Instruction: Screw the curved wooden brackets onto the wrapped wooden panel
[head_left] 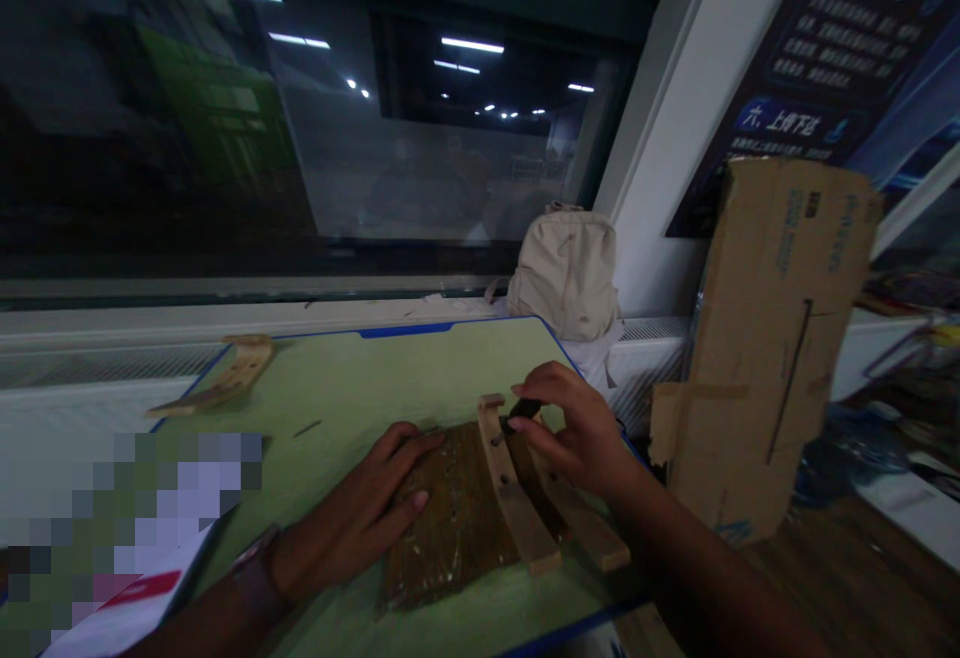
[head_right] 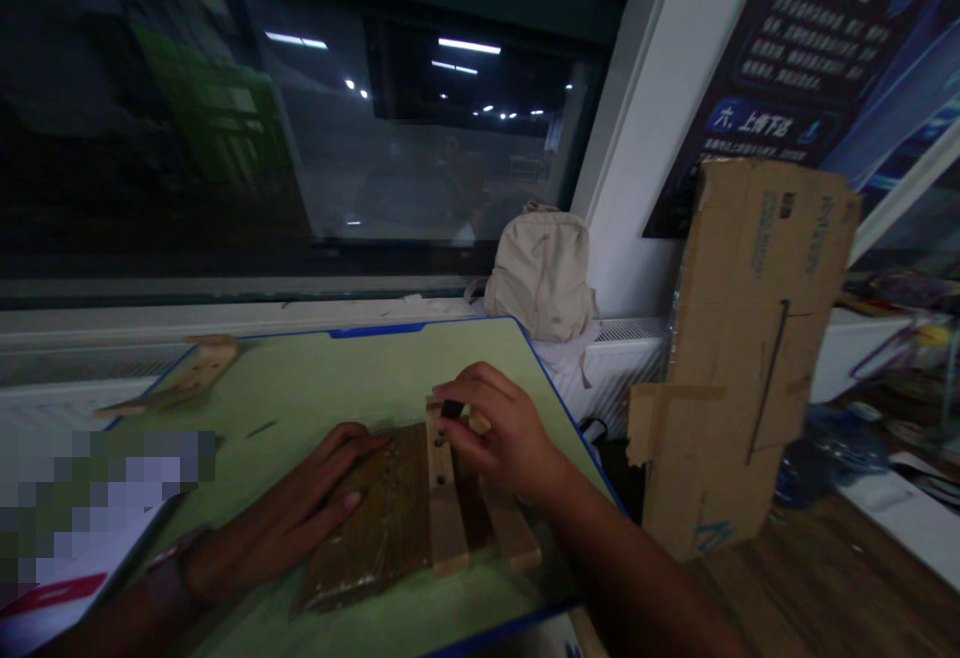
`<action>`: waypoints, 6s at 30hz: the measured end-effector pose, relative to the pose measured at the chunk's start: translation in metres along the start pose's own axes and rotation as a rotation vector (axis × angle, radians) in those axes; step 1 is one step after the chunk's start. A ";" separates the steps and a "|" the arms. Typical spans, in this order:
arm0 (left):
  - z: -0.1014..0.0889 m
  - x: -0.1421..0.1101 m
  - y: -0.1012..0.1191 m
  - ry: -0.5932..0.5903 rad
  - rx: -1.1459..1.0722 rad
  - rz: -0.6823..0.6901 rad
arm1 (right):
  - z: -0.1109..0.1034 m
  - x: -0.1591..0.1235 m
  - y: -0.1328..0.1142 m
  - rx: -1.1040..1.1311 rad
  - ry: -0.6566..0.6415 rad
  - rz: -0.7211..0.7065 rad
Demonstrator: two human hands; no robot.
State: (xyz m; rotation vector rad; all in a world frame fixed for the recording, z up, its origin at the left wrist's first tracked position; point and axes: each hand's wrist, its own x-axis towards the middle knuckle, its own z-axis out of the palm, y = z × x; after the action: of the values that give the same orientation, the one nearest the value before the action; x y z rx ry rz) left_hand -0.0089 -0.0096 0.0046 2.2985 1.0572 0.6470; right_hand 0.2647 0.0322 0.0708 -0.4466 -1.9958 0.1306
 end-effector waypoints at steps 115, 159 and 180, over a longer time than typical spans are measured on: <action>0.000 0.000 0.000 0.024 0.005 0.005 | 0.002 -0.002 -0.008 -0.035 -0.024 0.007; 0.002 -0.001 -0.004 0.005 0.003 -0.004 | -0.003 -0.001 -0.002 0.005 -0.020 -0.014; 0.003 0.000 -0.002 0.011 0.016 -0.007 | 0.001 -0.005 0.000 -0.071 0.093 -0.024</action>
State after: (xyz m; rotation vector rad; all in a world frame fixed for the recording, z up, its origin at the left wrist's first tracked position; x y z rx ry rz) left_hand -0.0086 -0.0087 0.0011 2.3069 1.0789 0.6508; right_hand 0.2656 0.0301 0.0658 -0.4658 -1.9178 0.0235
